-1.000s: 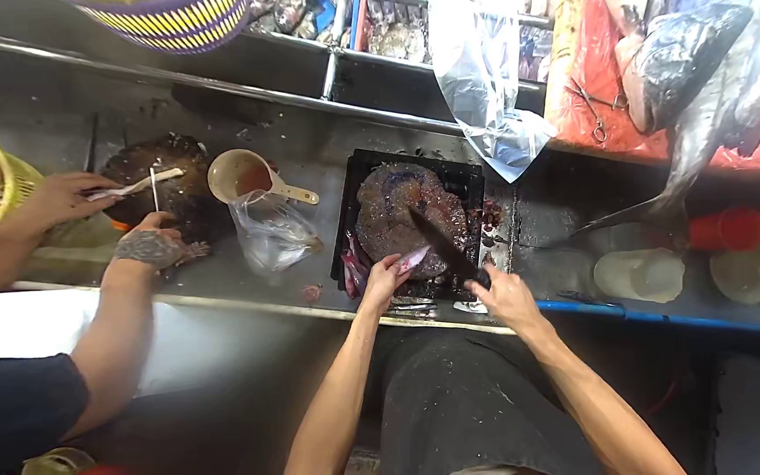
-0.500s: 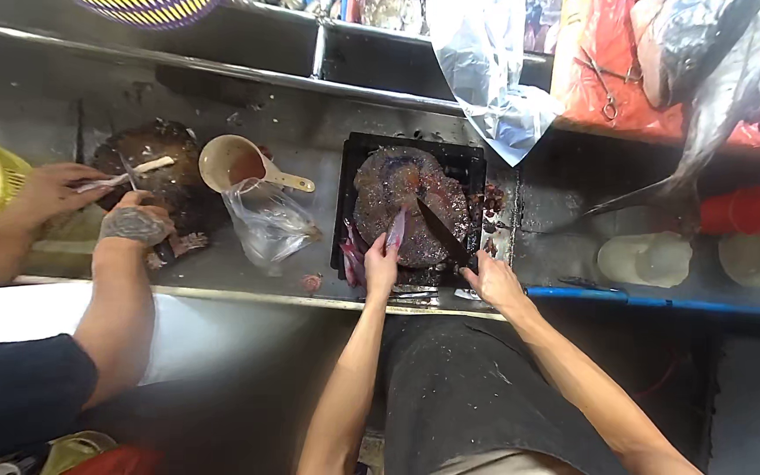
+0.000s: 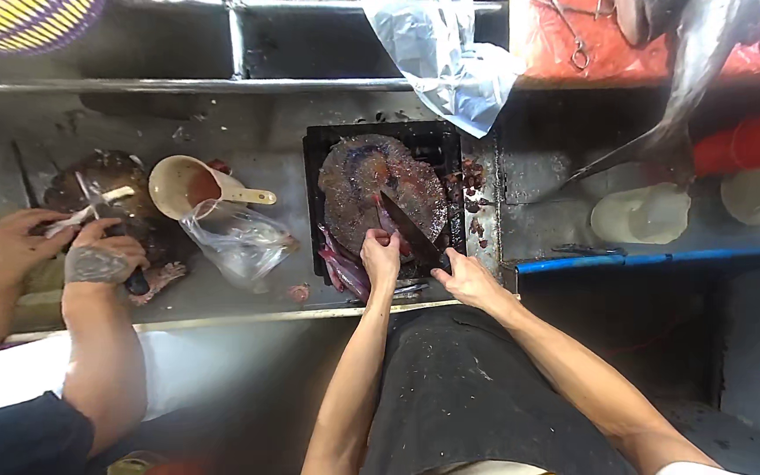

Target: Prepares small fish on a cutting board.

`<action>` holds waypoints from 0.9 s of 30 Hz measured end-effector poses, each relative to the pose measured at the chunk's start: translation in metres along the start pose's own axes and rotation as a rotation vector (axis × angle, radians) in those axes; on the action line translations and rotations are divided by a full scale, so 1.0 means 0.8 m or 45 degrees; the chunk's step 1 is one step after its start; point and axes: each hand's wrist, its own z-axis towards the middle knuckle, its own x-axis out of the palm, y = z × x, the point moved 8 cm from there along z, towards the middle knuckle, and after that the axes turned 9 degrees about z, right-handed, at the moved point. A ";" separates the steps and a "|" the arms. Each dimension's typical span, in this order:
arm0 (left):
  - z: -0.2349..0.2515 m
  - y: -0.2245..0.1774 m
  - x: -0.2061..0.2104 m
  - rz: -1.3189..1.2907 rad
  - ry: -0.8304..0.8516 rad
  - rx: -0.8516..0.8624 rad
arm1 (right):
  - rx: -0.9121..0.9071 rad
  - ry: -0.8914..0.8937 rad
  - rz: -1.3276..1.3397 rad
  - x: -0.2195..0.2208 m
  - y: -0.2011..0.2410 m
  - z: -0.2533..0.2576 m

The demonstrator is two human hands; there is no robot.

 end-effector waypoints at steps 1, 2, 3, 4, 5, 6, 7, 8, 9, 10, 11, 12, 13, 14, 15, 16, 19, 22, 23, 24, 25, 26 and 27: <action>-0.001 -0.001 0.002 0.035 0.012 0.005 | -0.001 0.032 0.016 0.000 -0.002 -0.002; -0.002 0.001 0.004 0.055 0.024 -0.011 | 0.000 0.051 0.026 -0.002 -0.004 -0.004; -0.001 0.003 0.004 0.064 0.042 -0.036 | 0.009 0.056 0.044 -0.005 -0.007 -0.004; 0.002 0.005 0.003 0.060 0.059 -0.065 | 0.019 0.040 0.063 -0.010 -0.010 -0.003; 0.004 0.007 0.002 0.048 0.079 -0.094 | 0.023 0.012 0.064 -0.013 -0.013 -0.003; 0.005 0.012 0.002 0.034 0.094 -0.126 | 0.020 -0.011 0.048 -0.014 -0.013 -0.002; 0.006 0.016 0.003 0.011 0.107 -0.157 | 0.010 -0.021 0.030 -0.012 -0.013 -0.001; 0.008 0.020 0.005 -0.026 0.116 -0.181 | -0.001 -0.011 0.015 -0.008 -0.012 0.001; 0.009 0.023 0.007 -0.072 0.124 -0.197 | -0.002 0.019 -0.004 -0.003 -0.011 0.002; 0.008 0.026 0.008 -0.118 0.130 -0.204 | 0.001 0.047 -0.031 0.003 -0.012 0.000; 0.007 0.028 0.008 -0.142 0.130 -0.208 | 0.014 0.068 -0.053 0.006 -0.016 -0.002; 0.007 0.029 0.008 -0.155 0.130 -0.209 | 0.029 0.076 -0.048 0.005 -0.021 -0.004; 0.008 0.028 0.009 -0.170 0.128 -0.208 | 0.038 0.064 -0.027 -0.001 -0.023 -0.007; 0.009 0.027 0.009 -0.188 0.125 -0.209 | 0.023 0.026 -0.009 -0.009 -0.021 -0.012; 0.008 0.028 0.010 -0.209 0.127 -0.212 | -0.025 -0.045 0.009 -0.015 -0.017 -0.017; 0.007 0.028 0.012 -0.228 0.131 -0.214 | -0.096 -0.140 0.036 -0.020 -0.012 -0.023; 0.006 0.028 0.013 -0.269 0.121 -0.243 | -0.201 -0.333 0.139 -0.012 -0.005 -0.025; 0.005 0.027 0.012 -0.191 0.098 -0.256 | 0.021 -0.035 0.034 0.024 -0.035 -0.003; 0.005 0.023 0.008 -0.069 0.083 -0.220 | 0.067 0.032 0.066 0.024 -0.048 0.001; 0.006 0.012 0.002 0.089 0.063 -0.156 | 0.099 0.065 0.117 0.015 -0.059 0.004; 0.007 0.000 -0.005 0.237 0.044 -0.069 | 0.110 0.069 0.157 0.001 -0.068 0.006; 0.008 -0.010 -0.007 0.365 0.054 0.035 | 0.114 0.033 0.166 -0.014 -0.076 0.004; 0.007 -0.019 -0.006 0.489 0.070 0.175 | 0.118 -0.041 0.132 -0.030 -0.080 0.001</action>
